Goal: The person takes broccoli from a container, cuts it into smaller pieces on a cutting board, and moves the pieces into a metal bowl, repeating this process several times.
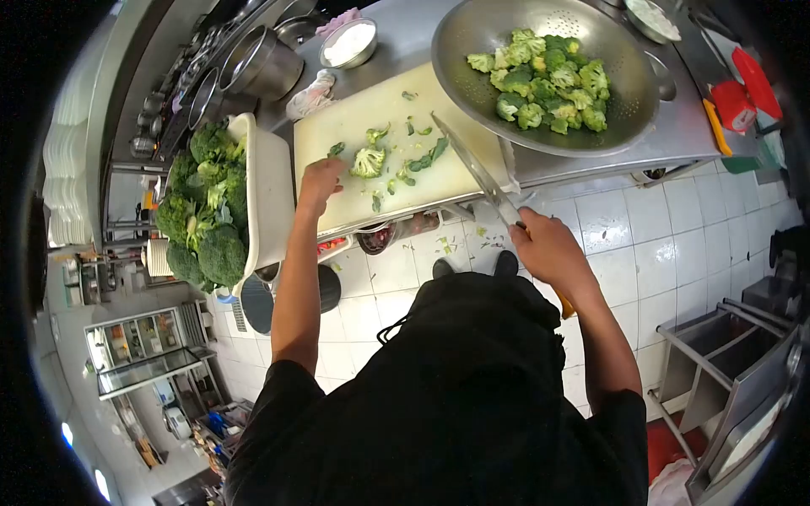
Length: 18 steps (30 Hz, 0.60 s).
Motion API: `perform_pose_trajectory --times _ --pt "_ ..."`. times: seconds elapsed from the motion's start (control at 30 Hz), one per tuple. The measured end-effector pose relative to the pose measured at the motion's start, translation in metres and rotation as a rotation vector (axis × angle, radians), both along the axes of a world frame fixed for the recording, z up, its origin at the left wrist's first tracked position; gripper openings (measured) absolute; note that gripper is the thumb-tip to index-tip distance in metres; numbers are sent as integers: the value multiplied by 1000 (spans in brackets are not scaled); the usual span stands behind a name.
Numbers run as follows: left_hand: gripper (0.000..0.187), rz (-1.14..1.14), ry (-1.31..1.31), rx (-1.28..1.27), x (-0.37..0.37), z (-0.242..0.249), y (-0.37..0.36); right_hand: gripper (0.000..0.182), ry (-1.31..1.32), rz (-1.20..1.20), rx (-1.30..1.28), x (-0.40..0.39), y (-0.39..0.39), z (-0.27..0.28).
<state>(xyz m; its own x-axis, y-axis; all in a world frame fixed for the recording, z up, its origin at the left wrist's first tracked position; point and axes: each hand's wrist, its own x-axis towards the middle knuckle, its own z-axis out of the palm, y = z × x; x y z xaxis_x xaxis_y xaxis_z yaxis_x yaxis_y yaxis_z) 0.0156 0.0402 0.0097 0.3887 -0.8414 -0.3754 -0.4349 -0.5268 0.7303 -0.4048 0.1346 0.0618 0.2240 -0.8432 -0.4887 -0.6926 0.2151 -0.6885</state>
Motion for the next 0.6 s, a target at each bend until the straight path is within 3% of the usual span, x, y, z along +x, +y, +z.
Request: perform_pose_trajectory --times 0.13,0.23,0.27,0.37,0.6 --pt "34 -78 195 9 -13 -21 4 24 21 147 -107 7 1 1" --pt "35 -191 -120 -464 -39 -31 13 21 73 247 -179 17 0 7" --pt "41 -224 -188 -494 -49 -25 17 20 90 257 -174 19 1 9" --pt "37 -234 -124 -519 -63 -23 22 20 142 287 -150 20 6 22" --pt "39 -395 -269 -662 -78 -12 31 19 185 341 -169 17 17 23"
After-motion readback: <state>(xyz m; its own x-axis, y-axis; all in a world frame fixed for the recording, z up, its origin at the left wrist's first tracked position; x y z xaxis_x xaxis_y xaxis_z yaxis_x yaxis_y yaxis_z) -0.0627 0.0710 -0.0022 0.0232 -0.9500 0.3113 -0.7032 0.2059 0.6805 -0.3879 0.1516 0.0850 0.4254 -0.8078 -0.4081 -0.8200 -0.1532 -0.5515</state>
